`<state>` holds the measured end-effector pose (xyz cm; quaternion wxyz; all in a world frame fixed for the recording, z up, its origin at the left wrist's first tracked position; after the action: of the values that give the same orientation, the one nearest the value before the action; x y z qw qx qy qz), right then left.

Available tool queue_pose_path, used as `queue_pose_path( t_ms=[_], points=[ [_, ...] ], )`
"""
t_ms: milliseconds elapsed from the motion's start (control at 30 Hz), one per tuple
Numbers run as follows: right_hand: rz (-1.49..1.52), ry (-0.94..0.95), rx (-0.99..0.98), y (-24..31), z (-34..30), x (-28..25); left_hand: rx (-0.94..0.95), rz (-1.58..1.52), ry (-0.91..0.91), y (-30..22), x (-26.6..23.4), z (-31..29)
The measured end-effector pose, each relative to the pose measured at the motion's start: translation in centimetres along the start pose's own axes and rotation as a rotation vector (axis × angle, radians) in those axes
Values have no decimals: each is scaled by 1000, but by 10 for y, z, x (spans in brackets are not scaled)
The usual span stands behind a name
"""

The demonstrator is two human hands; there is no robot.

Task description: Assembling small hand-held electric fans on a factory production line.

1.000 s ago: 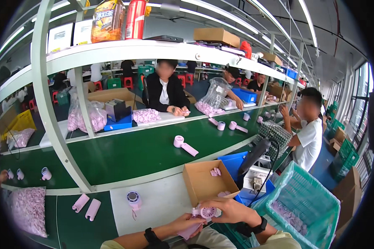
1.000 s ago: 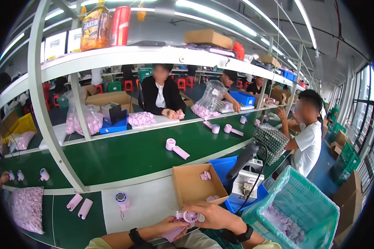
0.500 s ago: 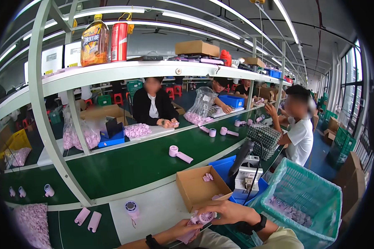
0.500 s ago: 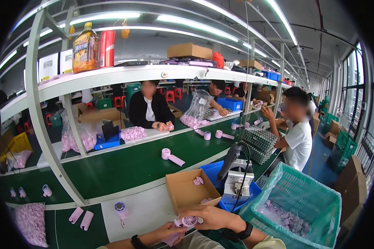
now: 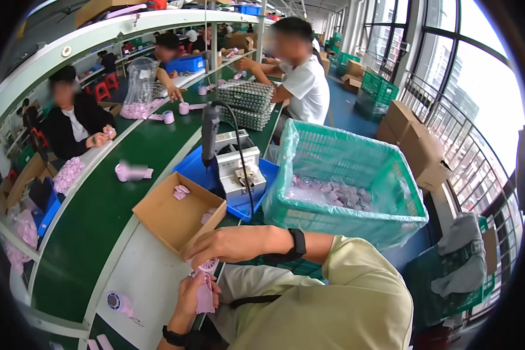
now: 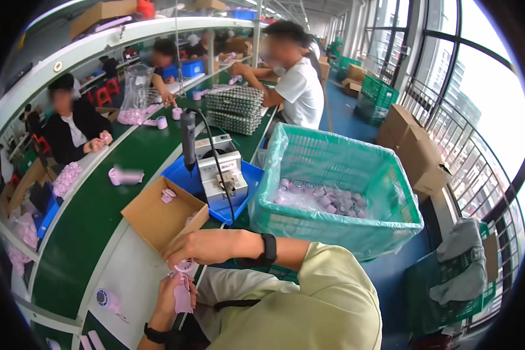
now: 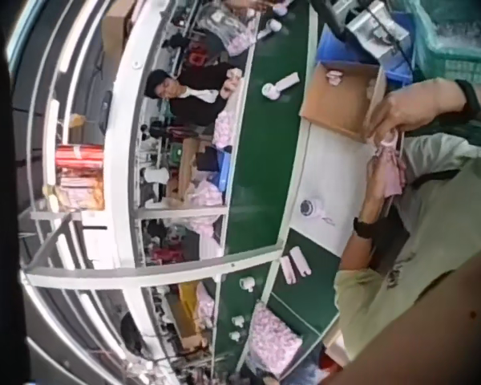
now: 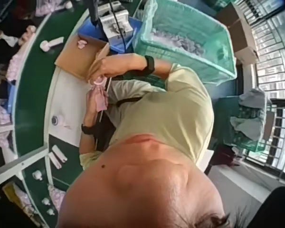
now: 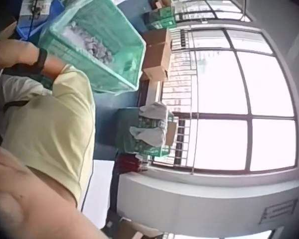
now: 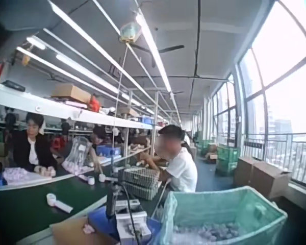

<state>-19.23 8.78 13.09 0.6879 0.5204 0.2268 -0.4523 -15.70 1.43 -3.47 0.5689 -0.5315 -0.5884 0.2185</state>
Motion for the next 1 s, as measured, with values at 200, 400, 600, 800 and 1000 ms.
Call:
queue_pose_path(
  t_ms=[200, 400, 600, 800, 1000],
  points=[
    [-41, 75, 46, -6, -11, 9, 38, 73, -64, -1, 4, 3],
    [-81, 217, 14, -7, -1, 26, 29, 75, -67, 9, -6, 2],
    [-365, -141, -32, 4, -3, -9, 52, 92, -207, 3, -16, 3],
    [201, -659, -205, 92, -21, -99, 92, -233, -225, 12, -35, 1],
    [733, -492, -381, 127, 7, -93, 224, -414, -70, -28, -13, 10]
  ],
)
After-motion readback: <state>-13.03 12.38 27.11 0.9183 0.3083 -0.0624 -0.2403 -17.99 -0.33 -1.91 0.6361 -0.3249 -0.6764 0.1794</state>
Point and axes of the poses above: each hand's wrist, its own z-axis towards the middle knuckle, its own x-axis out of the palm, y = z × x, the point moved 10 cm from there along z, towards the middle knuckle, and after that the axes turned 2 degrees about -z, right-handed, at the moved point
